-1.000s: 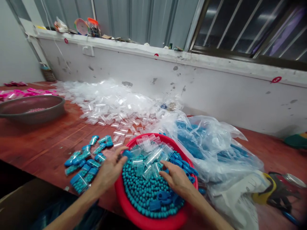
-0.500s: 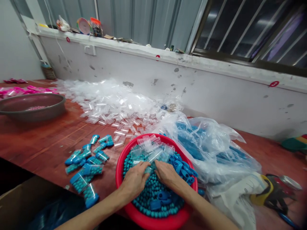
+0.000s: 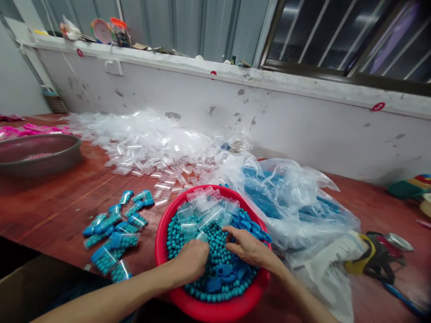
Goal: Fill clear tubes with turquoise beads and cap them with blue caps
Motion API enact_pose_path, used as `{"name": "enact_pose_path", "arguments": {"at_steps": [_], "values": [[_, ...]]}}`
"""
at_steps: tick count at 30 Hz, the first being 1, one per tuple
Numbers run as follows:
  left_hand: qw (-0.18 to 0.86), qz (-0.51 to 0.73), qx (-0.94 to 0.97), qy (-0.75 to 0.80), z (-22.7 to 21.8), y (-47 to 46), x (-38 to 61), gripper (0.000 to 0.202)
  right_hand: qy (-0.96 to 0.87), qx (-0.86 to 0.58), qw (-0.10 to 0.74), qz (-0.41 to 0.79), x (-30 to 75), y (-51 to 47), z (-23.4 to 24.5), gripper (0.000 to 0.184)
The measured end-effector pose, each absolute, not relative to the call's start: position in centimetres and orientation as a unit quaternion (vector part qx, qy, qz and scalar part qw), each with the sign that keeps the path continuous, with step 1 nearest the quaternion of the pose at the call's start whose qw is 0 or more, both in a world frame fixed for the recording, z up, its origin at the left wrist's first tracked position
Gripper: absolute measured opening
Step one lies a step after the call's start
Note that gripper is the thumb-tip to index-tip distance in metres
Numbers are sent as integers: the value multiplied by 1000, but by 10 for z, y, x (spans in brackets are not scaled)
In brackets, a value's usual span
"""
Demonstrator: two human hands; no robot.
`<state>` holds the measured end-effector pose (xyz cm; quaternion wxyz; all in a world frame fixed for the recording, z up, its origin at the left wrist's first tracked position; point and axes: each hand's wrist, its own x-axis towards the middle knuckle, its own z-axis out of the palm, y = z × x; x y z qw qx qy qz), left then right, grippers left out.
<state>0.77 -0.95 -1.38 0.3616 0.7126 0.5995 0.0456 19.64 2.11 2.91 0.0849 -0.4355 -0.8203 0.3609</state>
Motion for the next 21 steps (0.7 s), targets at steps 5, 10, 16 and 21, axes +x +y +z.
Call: {"name": "enact_pose_path", "arguments": {"at_steps": [5,10,16,21], "values": [[513,78,618,590,-20,25,41,14,-769,-450,179,418,202,18,20,27],[684,166,518,486,-15,37,37,21,-696,-475,237,484,209,18,16,23],[759,231,438,423,-6,31,12,37,-757,-491,245,354,210,19,17,23],[781,274,387,407,-7,23,4,34,-805,-477,206,287,207,15,21,24]]}}
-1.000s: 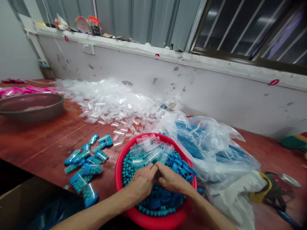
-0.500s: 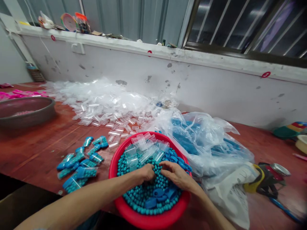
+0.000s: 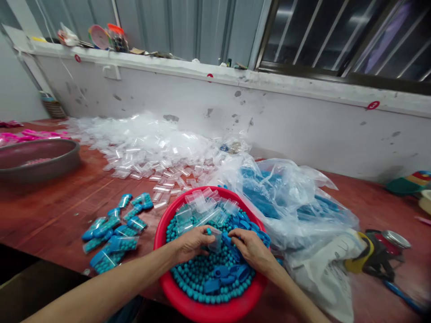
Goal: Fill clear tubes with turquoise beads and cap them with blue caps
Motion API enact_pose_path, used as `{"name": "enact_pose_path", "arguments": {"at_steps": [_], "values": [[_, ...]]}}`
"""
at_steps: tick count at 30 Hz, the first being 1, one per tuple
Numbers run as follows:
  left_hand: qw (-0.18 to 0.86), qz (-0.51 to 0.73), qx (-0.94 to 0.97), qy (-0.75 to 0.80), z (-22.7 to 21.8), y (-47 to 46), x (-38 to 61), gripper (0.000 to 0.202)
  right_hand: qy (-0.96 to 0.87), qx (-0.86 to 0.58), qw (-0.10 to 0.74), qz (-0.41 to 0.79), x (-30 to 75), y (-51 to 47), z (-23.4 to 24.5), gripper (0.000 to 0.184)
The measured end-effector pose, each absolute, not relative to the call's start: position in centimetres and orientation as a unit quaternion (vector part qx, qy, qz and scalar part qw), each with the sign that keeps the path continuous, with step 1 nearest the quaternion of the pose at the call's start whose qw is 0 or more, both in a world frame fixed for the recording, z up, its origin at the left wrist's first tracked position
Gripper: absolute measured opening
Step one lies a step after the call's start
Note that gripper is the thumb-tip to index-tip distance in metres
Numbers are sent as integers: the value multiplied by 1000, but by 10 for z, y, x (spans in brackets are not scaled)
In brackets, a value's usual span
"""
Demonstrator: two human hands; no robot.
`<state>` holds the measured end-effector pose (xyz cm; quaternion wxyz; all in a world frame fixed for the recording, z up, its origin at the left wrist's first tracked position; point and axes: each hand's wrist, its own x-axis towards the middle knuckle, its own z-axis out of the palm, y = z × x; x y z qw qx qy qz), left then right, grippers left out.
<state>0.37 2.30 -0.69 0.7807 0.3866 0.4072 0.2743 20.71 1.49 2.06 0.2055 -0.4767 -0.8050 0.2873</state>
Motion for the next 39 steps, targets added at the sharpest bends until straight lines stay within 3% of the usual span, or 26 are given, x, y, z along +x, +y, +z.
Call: {"name": "enact_pose_path", "arguments": {"at_steps": [6,10,12,16,19,26,31,39], "values": [[733,305,387,468,-4,20,15,39,-799,-463,222,312,196,12,27,26],[709,326,406,477,5,16,20,29,-787,-453,245,340,185,14,25,33],[640,311,484,510,10,12,16,23,-782,-452,255,345,180,17,24,29],[392,252,715,521,15,4,3,21,-828,-390,197,352,167,21,17,20],[331,160,764,530,14,0,-2,17,-841,-365,162,364,156,21,11,23],[407,70,721,556,1,-4,2,21,-801,-435,244,332,186,14,28,26],[461,114,670,570,-11,9,30,21,-776,-472,248,337,211,3,45,25],[676,198,515,488,-19,29,56,31,-760,-487,260,342,218,-3,37,26]]}}
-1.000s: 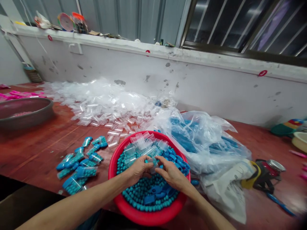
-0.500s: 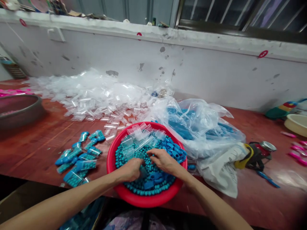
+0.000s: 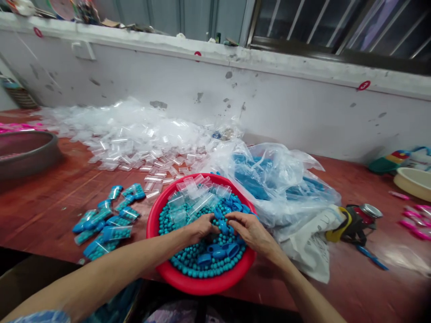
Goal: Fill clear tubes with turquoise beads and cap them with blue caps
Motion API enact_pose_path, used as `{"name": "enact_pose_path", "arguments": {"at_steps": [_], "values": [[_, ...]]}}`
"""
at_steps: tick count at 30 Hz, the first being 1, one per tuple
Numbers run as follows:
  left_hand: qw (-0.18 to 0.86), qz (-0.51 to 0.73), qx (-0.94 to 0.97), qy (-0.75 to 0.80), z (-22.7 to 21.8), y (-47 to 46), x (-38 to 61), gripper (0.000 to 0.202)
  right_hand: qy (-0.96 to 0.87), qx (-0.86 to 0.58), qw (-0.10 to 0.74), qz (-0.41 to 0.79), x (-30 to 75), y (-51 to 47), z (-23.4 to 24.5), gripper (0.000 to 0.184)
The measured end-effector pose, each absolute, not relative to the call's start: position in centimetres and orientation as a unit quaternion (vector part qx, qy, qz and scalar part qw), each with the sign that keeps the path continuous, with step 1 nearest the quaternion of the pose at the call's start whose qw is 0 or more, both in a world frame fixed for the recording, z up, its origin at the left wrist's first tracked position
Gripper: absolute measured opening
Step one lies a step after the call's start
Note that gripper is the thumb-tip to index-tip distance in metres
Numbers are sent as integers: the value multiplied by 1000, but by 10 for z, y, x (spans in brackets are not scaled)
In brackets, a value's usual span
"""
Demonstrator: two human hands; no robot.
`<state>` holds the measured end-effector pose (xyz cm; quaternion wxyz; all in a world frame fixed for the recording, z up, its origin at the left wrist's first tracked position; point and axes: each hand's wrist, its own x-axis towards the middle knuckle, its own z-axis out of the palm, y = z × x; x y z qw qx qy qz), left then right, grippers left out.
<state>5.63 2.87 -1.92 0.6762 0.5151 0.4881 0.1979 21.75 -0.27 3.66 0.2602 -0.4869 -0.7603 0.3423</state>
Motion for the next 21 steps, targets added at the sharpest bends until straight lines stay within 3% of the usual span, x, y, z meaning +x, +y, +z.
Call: {"name": "enact_pose_path", "arguments": {"at_steps": [4,9,12,17,21], "values": [[728,231,461,452,-6,22,38,30,-804,-474,210,291,222,-10,39,22],[757,255,408,441,2,11,15,38,-873,-462,20,157,197,-22,34,16],[761,292,382,435,1,5,8,43,-876,-470,-44,101,177,-23,22,13],[740,321,371,460,4,-5,2,36,-883,-452,-68,109,167,-14,10,14],[727,368,362,453,9,-12,-4,33,-865,-470,31,175,176,-3,12,18]]}}
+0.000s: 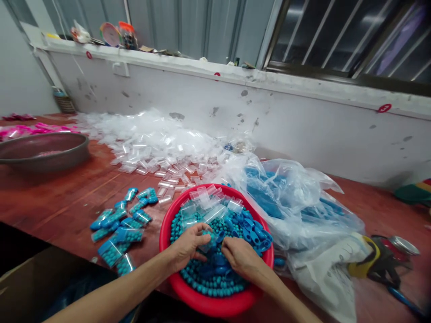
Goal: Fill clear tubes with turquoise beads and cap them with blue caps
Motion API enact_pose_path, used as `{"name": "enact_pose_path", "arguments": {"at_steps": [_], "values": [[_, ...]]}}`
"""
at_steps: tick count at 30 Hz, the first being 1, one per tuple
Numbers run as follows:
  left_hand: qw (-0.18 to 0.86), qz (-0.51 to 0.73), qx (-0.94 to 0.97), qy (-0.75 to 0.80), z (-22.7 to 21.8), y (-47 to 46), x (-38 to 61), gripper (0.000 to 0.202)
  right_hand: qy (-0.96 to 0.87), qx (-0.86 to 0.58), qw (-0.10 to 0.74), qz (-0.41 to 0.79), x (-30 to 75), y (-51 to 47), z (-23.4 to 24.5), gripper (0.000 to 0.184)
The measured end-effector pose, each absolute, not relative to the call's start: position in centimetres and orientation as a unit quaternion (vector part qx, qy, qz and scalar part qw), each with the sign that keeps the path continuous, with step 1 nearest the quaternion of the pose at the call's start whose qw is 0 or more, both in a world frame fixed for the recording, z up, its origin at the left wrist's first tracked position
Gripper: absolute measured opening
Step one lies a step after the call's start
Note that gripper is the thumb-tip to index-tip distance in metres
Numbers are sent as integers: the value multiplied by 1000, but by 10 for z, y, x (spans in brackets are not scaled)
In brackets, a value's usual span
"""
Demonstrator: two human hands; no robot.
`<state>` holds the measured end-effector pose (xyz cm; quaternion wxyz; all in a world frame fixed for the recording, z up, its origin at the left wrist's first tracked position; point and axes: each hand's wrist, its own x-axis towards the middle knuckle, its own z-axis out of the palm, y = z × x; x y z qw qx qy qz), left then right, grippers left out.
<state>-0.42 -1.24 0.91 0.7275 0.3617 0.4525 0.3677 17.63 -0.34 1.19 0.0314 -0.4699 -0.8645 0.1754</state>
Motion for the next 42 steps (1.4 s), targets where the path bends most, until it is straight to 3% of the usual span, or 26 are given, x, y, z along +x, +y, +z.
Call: {"name": "enact_pose_path", "arguments": {"at_steps": [4,10,13,15,20,25,32,34,38,42], "values": [[722,365,350,472,9,-13,-7,35,-818,-513,103,239,178,1,11,19],[623,372,433,536,2,-10,-4,33,-877,-464,-52,112,155,-16,3,16],[617,378,437,534,3,-12,-3,30,-884,-450,-60,115,155,-15,3,12],[625,379,429,531,5,-13,-3,29,-866,-475,-24,153,161,-9,6,13],[622,376,461,509,0,-12,0,28,-823,-502,154,219,171,-1,14,29],[622,380,472,495,-5,-13,2,26,-840,-473,196,180,161,-13,6,41],[623,399,480,472,-4,-12,2,30,-661,-483,317,480,158,-7,11,33],[623,406,490,454,-4,-13,2,30,-644,-478,317,506,158,-7,14,31],[629,411,505,425,1,-16,1,27,-737,-463,294,394,156,-12,17,17],[624,414,506,427,8,-21,1,33,-798,-483,195,304,159,-13,22,31]]}}
